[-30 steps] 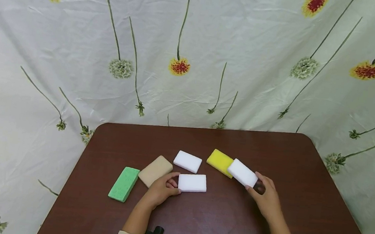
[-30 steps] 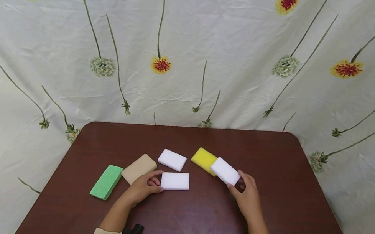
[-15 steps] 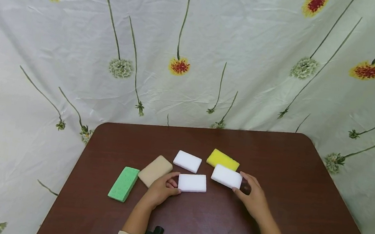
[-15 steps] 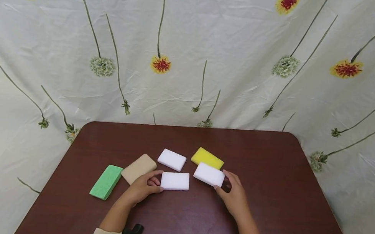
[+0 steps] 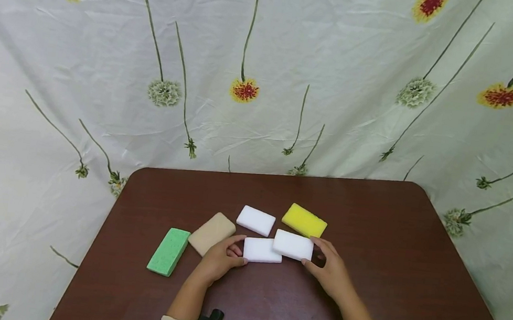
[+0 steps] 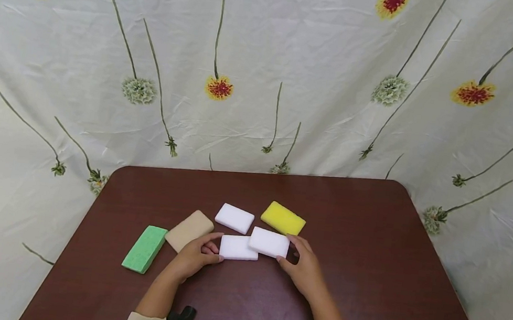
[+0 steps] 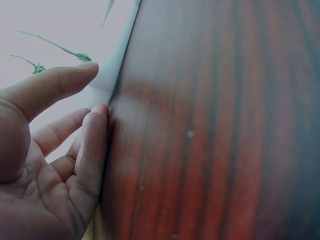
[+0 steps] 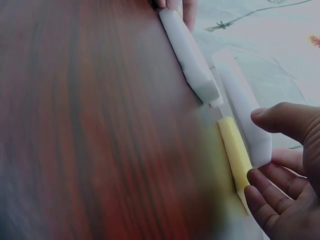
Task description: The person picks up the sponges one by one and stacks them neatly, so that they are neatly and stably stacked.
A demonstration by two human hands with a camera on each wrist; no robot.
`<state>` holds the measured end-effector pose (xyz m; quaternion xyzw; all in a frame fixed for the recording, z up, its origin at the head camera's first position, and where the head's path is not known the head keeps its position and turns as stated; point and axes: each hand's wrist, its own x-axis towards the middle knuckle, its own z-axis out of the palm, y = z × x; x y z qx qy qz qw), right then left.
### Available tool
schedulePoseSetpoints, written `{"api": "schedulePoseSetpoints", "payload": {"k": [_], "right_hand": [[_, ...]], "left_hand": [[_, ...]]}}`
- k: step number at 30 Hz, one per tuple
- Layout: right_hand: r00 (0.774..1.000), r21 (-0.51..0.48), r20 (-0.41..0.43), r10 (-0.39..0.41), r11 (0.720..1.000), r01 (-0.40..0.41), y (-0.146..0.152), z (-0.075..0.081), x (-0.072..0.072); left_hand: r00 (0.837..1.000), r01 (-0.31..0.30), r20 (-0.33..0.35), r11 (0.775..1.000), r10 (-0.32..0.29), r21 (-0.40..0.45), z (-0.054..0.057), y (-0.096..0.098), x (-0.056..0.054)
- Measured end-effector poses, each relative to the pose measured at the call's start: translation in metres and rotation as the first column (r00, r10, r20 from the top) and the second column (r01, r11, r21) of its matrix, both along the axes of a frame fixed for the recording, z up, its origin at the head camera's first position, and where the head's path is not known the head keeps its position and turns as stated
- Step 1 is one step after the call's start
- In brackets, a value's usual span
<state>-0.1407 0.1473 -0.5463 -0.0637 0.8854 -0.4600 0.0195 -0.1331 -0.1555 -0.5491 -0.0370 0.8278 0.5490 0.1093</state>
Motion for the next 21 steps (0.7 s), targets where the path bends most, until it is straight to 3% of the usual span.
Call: {"api": "schedulePoseSetpoints", "payload": {"k": [21], "right_hand": [[0.994, -0.04, -0.047, 0.094, 0.995, -0.096, -0.031, -0.004, 0.001]], "left_hand": [[1.0, 0.006, -0.006, 1.0, -0.006, -0.016, -0.003, -0.001, -0.001]]}}
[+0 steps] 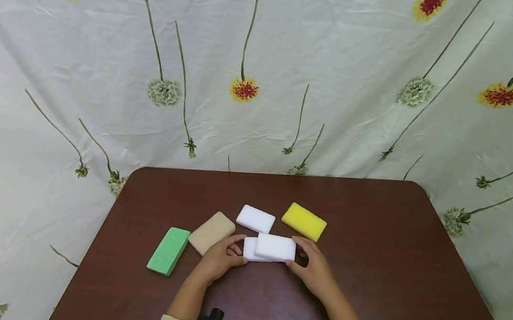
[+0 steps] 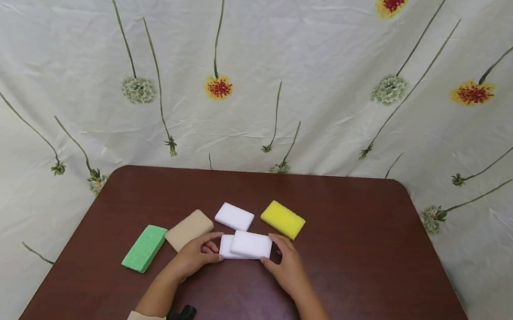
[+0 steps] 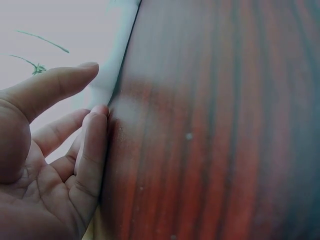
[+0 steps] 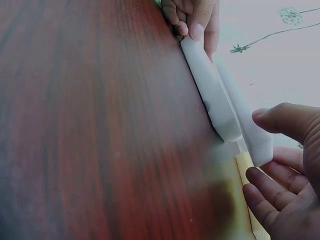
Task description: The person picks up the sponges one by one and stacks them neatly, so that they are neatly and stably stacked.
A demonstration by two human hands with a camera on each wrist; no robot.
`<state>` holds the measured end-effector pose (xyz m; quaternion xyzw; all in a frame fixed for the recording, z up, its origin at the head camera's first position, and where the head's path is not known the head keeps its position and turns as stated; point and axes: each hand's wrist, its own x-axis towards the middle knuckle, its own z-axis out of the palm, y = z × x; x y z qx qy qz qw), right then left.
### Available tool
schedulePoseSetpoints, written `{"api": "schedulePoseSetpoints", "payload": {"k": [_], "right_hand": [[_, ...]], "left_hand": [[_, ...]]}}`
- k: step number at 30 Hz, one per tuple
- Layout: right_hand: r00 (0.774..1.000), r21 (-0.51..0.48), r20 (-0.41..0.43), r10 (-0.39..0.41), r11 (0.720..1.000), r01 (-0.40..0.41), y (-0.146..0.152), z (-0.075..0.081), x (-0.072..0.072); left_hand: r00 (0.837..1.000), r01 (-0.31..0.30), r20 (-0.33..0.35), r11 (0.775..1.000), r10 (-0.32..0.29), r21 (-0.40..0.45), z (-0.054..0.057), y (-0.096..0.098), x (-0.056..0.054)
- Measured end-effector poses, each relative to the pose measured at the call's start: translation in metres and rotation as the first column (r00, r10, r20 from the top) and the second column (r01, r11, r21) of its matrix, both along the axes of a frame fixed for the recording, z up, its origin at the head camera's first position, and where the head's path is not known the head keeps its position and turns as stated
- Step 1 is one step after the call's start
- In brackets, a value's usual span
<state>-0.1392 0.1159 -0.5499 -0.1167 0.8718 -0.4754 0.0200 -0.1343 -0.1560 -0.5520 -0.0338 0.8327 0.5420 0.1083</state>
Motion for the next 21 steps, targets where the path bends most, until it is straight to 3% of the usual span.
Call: {"api": "schedulePoseSetpoints", "payload": {"k": [12, 21], "right_hand": [[0.999, -0.007, -0.048, -0.02, 1.0, 0.02, -0.0035, 0.0023, -0.0005], [1.0, -0.018, -0.014, -0.027, 0.999, 0.027, -0.0045, 0.0065, 0.0004]], "left_hand": [[1.0, 0.002, -0.012, 1.0, -0.002, 0.004, -0.0002, -0.0004, 0.0008], [1.0, 0.001, -0.004, 1.0, -0.001, 0.001, -0.0008, -0.0008, 0.0004]]}}
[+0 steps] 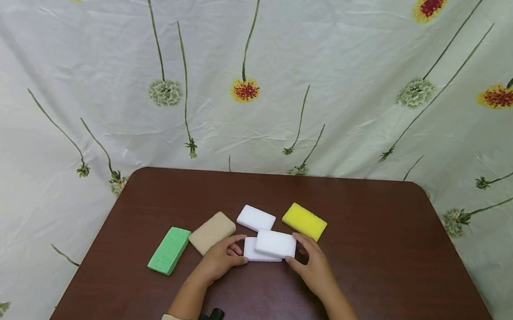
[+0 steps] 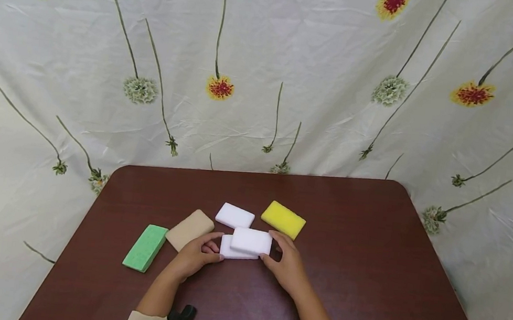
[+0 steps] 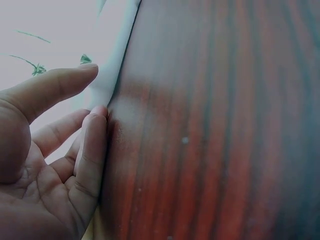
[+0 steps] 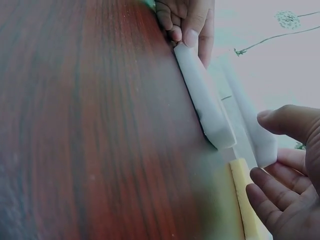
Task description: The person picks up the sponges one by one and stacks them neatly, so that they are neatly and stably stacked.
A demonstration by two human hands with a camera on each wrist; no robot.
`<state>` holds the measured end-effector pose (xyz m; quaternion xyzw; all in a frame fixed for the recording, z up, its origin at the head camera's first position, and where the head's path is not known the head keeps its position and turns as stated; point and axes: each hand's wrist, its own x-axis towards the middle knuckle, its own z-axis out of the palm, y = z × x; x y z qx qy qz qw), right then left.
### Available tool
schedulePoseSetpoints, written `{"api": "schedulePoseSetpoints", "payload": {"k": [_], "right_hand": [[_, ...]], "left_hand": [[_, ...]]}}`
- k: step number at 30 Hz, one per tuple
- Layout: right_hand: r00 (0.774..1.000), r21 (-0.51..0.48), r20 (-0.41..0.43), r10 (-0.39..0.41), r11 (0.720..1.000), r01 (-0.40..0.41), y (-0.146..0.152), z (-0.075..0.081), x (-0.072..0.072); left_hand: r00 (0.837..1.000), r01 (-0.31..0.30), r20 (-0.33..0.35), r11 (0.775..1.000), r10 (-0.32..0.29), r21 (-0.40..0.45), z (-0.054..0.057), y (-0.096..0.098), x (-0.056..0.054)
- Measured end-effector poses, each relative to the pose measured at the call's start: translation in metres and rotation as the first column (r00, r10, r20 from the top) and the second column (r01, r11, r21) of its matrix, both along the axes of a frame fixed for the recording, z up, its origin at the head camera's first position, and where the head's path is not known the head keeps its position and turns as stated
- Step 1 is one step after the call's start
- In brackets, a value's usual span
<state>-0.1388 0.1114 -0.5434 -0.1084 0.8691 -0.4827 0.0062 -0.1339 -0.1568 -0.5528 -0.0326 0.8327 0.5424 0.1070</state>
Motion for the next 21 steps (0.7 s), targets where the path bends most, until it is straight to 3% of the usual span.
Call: {"api": "schedulePoseSetpoints", "payload": {"k": [21], "right_hand": [[0.996, -0.024, -0.01, 0.092, 0.995, -0.092, -0.014, -0.002, -0.002]], "left_hand": [[1.0, 0.005, -0.012, 1.0, -0.005, 0.014, -0.001, 0.001, 0.0]]}}
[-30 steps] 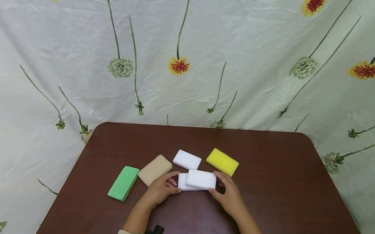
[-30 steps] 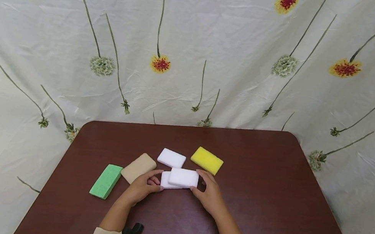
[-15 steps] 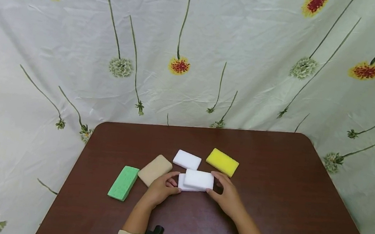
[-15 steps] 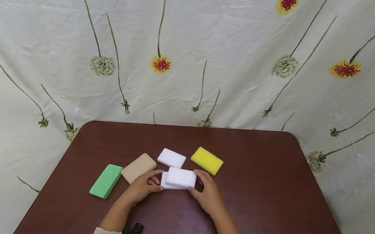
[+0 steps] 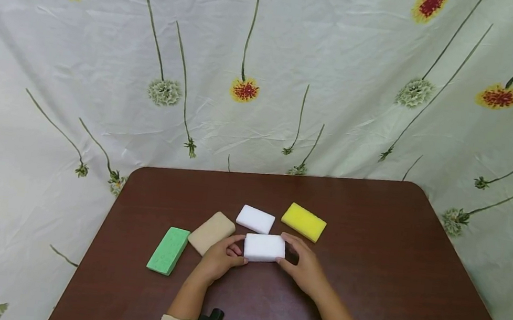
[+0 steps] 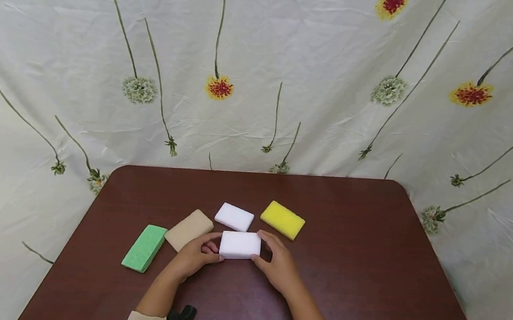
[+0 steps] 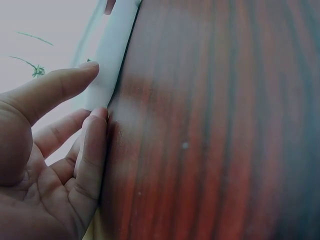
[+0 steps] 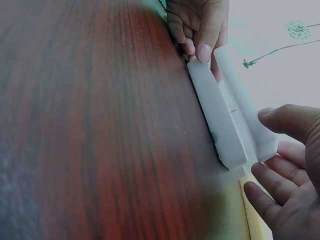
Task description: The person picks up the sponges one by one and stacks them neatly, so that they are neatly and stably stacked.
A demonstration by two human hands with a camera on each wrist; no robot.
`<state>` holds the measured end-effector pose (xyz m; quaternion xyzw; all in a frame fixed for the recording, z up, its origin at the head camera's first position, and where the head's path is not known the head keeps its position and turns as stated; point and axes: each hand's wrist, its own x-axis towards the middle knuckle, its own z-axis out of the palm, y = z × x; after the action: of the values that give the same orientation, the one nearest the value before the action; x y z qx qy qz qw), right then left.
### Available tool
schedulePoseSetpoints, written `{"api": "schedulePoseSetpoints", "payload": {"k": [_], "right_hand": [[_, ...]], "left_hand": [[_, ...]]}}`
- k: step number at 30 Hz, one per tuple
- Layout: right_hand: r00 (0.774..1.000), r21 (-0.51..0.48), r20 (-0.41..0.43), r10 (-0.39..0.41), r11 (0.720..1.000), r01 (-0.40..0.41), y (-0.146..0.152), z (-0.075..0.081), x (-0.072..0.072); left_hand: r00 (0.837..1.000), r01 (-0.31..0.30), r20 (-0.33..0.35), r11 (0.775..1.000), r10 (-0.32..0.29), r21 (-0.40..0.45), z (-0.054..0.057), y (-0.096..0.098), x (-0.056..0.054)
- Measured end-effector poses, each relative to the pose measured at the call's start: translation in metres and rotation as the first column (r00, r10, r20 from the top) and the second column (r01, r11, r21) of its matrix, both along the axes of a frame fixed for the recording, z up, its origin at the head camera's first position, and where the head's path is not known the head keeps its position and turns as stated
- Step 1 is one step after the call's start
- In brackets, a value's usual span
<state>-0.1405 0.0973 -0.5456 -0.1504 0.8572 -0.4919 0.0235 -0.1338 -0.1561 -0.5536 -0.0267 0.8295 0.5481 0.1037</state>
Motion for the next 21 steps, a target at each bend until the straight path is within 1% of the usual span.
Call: {"api": "schedulePoseSetpoints", "payload": {"k": [3, 6, 11, 14, 19, 21], "right_hand": [[1.0, -0.008, 0.01, 0.011, 1.0, -0.011, -0.0014, 0.0005, -0.0002], [1.0, -0.013, 0.021, 0.014, 1.0, -0.014, -0.0021, 0.0008, -0.0004], [1.0, -0.012, 0.016, 0.015, 1.0, -0.015, -0.0024, -0.0002, -0.0013], [1.0, -0.007, -0.002, 0.02, 1.0, -0.02, -0.0027, -0.0016, -0.0025], [0.997, 0.02, -0.064, 0.046, 0.999, -0.045, -0.0035, -0.0057, -0.0049], [0.997, 0.028, -0.064, 0.052, 0.998, -0.05, -0.0033, -0.0066, -0.0054]], "left_hand": [[1.0, 0.003, -0.008, 1.0, -0.003, -0.006, -0.0001, -0.0002, 0.0], [1.0, -0.004, -0.002, 1.0, 0.004, -0.005, 0.0007, 0.0002, 0.0003], [1.0, -0.014, 0.007, 1.0, 0.014, 0.002, 0.0021, 0.0008, 0.0009], [1.0, -0.015, 0.006, 1.0, 0.015, 0.004, 0.0031, 0.001, 0.0007], [1.0, -0.018, 0.012, 1.0, 0.018, 0.0, 0.0028, 0.0011, -0.0001], [1.0, -0.018, 0.015, 1.0, 0.018, 0.001, 0.002, 0.0014, -0.0005]]}}
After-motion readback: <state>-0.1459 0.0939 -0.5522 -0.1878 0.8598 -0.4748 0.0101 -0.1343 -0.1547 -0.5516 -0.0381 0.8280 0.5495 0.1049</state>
